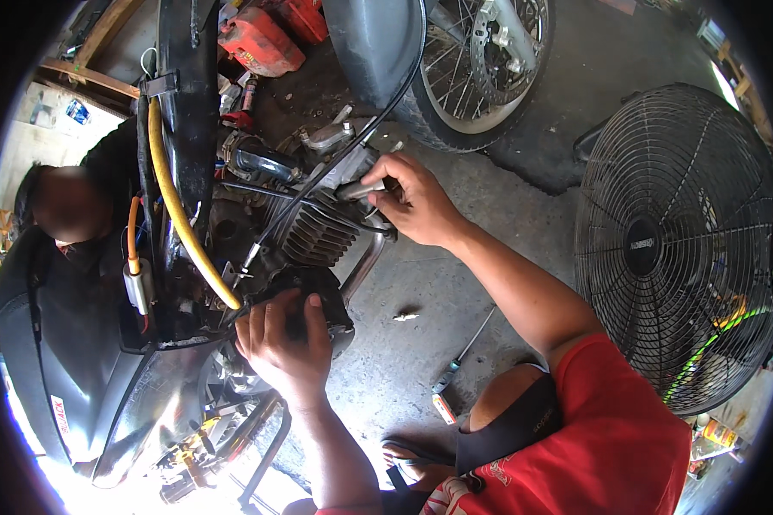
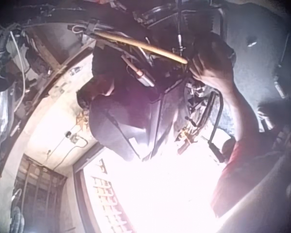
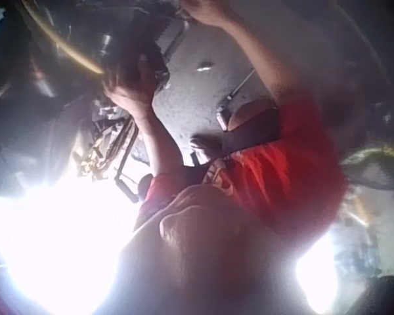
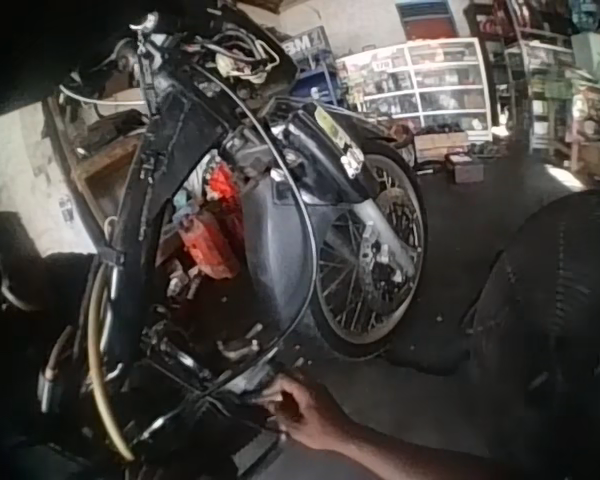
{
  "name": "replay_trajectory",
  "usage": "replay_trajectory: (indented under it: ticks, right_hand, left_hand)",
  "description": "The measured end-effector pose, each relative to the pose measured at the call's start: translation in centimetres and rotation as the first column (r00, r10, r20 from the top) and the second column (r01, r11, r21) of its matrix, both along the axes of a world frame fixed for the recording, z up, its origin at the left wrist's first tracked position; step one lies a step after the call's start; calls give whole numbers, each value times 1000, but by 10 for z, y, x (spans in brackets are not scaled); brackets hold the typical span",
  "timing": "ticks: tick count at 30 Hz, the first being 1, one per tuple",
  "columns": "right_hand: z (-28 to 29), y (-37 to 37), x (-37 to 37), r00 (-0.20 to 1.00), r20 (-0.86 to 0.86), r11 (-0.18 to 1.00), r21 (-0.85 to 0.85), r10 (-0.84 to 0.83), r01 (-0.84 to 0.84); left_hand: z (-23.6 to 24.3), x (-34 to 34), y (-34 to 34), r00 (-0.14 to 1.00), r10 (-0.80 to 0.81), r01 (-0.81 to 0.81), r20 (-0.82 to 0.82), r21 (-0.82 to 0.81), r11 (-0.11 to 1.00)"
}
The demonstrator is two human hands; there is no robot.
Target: The person installs a spark plug into a motorcycle engine block by hand and works on the adjacent engine components using a screwdriver.
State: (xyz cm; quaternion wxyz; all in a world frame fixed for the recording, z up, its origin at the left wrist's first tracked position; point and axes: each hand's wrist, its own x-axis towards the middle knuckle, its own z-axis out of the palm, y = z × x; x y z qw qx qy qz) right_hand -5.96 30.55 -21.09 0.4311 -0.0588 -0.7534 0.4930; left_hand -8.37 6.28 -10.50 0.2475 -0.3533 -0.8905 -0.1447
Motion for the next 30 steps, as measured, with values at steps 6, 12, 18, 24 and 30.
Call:
replay_trajectory:
  ticks: [6, 12, 18, 24, 30]
  right_hand:
    - [14, -6, 11, 983, 143, 954, -293, 117, -71]
    - [8, 1, 6, 978, 205, 989, -147, 31, -1]
    - [0, -3, 6, 997, -36, 991, -114, 61, -65]
    - [22, -3, 12, 906, 400, 940, -340, 138, 7]
    - [5, 2, 8, 999, 9, 998, 36, 48, -48]
  left_hand:
    - [0, -1, -1, 1000, -2, 2, 7, -6, 1000]
    - [0, -2, -1, 1000, -13, 13, 0, -1, 1000]
    - [1, -1, 0, 1000, -5, 5, 9, -9, 1000]
    - [-5, -5, -4, 999, -18, 18, -30, 9, 1000]
    - [-4, -4, -2, 1000, -8, 8, -21, 8, 1000]
